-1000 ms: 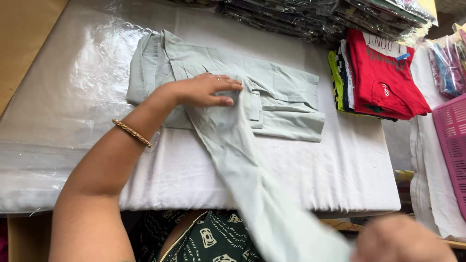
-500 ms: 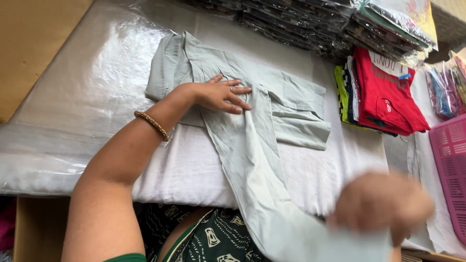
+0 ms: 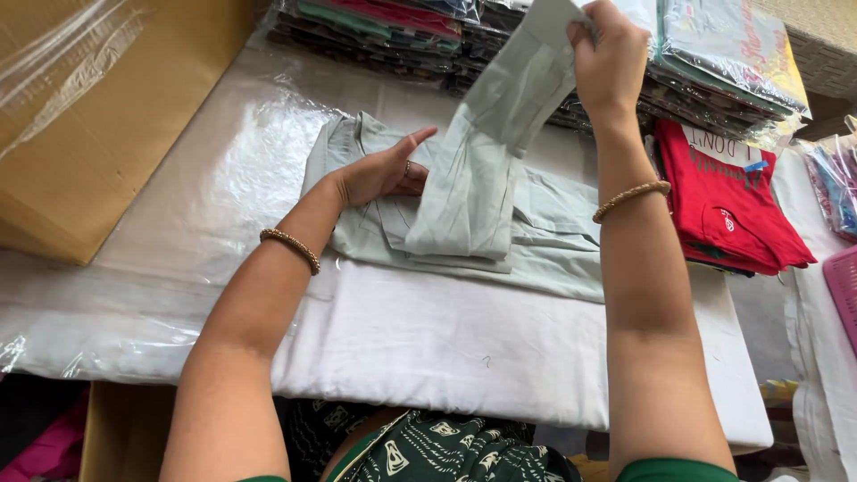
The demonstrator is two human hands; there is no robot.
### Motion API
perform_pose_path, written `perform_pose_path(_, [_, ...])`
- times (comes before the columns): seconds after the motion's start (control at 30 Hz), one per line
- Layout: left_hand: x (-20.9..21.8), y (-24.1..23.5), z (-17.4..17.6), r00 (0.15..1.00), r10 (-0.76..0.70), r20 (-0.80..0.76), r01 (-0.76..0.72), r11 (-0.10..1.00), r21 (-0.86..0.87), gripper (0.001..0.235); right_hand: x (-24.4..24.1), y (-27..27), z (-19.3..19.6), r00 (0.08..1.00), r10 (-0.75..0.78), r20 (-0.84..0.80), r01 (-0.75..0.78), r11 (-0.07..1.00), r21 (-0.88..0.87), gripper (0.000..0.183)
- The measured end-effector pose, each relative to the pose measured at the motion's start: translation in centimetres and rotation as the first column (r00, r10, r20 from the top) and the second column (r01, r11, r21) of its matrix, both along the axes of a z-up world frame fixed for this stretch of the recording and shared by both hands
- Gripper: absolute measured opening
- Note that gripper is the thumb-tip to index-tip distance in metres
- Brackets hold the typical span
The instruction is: The person folds a light green button-up shirt on a white surface, smoothing the fabric and aligning the sleeves before stacking it. They then fold a red garment with a textured pattern, smoothing it out and folding it into a compact square.
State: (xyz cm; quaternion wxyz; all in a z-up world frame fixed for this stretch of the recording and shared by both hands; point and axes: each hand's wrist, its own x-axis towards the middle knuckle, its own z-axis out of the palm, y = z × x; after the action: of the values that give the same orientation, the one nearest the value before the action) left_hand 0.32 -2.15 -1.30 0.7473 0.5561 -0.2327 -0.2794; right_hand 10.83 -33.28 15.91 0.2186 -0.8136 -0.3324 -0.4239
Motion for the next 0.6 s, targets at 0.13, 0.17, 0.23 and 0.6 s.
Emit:
perform_pose_path(0.13, [-1.0, -0.8, 2.0, 0.980, 0.061, 0.188, -0.091, 0.983, 0.160, 0.106, 2.1, -1.2, -1.7, 0.991, -0.080, -0.105, 0.087, 0.994, 0.069, 0.012])
perform_pose_path(0.17, [-0.3, -0.9, 1.4, 0.981, 0.058, 0.185, -0.088, 0.983, 0.160, 0.106, 2.1, -1.3, -1.7, 0.991, -0.082, -0.108, 0.090, 0.994, 0.068, 0.012])
perform_pose_path(0.23, [0.8, -1.0, -0.1, 0.931, 0.075, 0.358, -0.177, 0.949, 0.262, 0.083, 2.0, -1.2, -1.9, 0.981, 0.034, -0.191, 0.003, 0.981, 0.194, 0.010])
perform_pose_path(0.6, [1.8, 1.1, -0.3, 0.880, -0.006, 0.475, -0.327, 0.717, 0.616, 0.044, -17.2, 1.7, -7.8, 0.707, 0.194, -0.680, -0.400, 0.903, -0.158, 0.020])
